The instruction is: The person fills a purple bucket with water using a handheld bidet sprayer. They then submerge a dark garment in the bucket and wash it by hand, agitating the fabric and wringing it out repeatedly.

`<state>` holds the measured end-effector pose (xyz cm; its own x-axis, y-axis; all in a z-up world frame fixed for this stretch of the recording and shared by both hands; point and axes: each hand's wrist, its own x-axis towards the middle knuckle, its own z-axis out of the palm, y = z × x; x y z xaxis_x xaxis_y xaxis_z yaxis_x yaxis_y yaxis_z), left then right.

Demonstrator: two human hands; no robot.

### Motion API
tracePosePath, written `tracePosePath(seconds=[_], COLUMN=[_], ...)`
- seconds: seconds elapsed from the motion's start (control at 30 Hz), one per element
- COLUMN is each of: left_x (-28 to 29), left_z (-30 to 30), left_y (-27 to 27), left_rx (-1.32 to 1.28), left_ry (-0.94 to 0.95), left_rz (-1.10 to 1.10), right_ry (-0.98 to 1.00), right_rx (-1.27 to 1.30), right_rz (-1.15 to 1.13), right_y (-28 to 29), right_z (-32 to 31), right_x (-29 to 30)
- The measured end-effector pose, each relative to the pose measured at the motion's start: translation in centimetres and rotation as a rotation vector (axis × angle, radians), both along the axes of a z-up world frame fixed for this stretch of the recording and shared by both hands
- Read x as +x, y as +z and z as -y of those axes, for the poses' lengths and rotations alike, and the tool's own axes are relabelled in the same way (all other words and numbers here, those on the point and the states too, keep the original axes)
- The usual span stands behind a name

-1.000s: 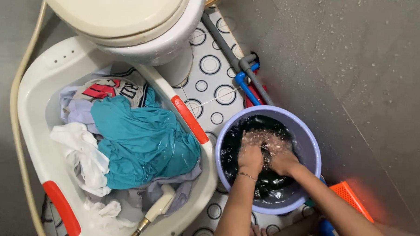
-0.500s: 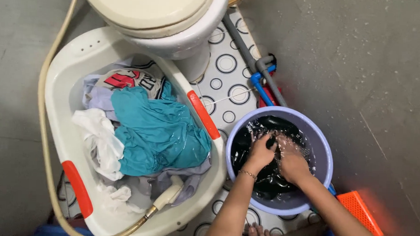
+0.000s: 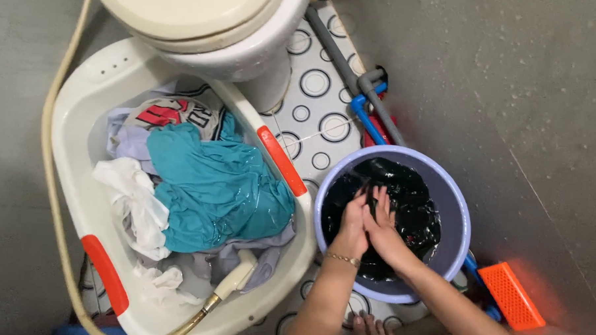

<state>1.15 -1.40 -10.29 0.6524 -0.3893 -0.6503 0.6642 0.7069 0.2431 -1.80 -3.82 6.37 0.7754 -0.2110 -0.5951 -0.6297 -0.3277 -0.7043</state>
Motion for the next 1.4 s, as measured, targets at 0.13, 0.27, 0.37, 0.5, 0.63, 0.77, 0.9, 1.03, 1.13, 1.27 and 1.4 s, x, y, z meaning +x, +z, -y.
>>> tracePosePath(seconds=[0.13,0.27,0.37,0.5,0.63,0.77,0.9,1.03,1.13,1.27,1.4], left_x=[0.4,-0.1,0.8,0.6,0.6,1.0,0.8,1.3,0.5,0.6,1.0], left_z=[-0.9,-0.4,-0.1,-0.7,-1.8,-0.8,-1.5,-1.6,-1.9,-1.7,-1.2], left_y=[-0.1,1.9,-2.0,-0.5,-1.9,4.6,0.3,0.9,-1.2,-2.3,-2.5], left_rx=[0.066,0.106,0.113,0.098,0.106,0.08,0.127,0.124,0.11,0.072,0.114], left_ry=[-0.025,-0.152,-0.127,-0.192,-0.192,-0.251,-0.236,-0.208,-0.216,-0.221,-0.183], left_rz=[-0.141,-0.206,-0.189,-0.178,-0.255,-0.261,-0.237,-0.26,-0.259,-0.24,-0.272], right_ry=[-0.044,-0.093,-0.063,-0.108,-0.152,-0.17,-0.162,-0.138,-0.112,-0.088,-0.088], right_rx=[-0.021,0.185,0.187,0.152,0.126,0.083,0.067,0.038,0.003,-0.035,-0.053], right_rz=[-0.003,0.009,0.043,0.038,0.055,0.056,0.046,0.059,0.046,0.004,0.005], right_y=[-7.5,0.3,-1.1,-2.1,-4.3,-5.2,-7.0,-9.0,-10.0,-11.1,-12.6], right_z=[2.4,0.0,1.1,0.9,-0.7,1.0,1.9,1.0,2.7,4.8,4.9], right_x=[0.2,-1.1,-1.1,1.3,-1.5,0.3,0.7,-0.7,0.6,1.6,2.3])
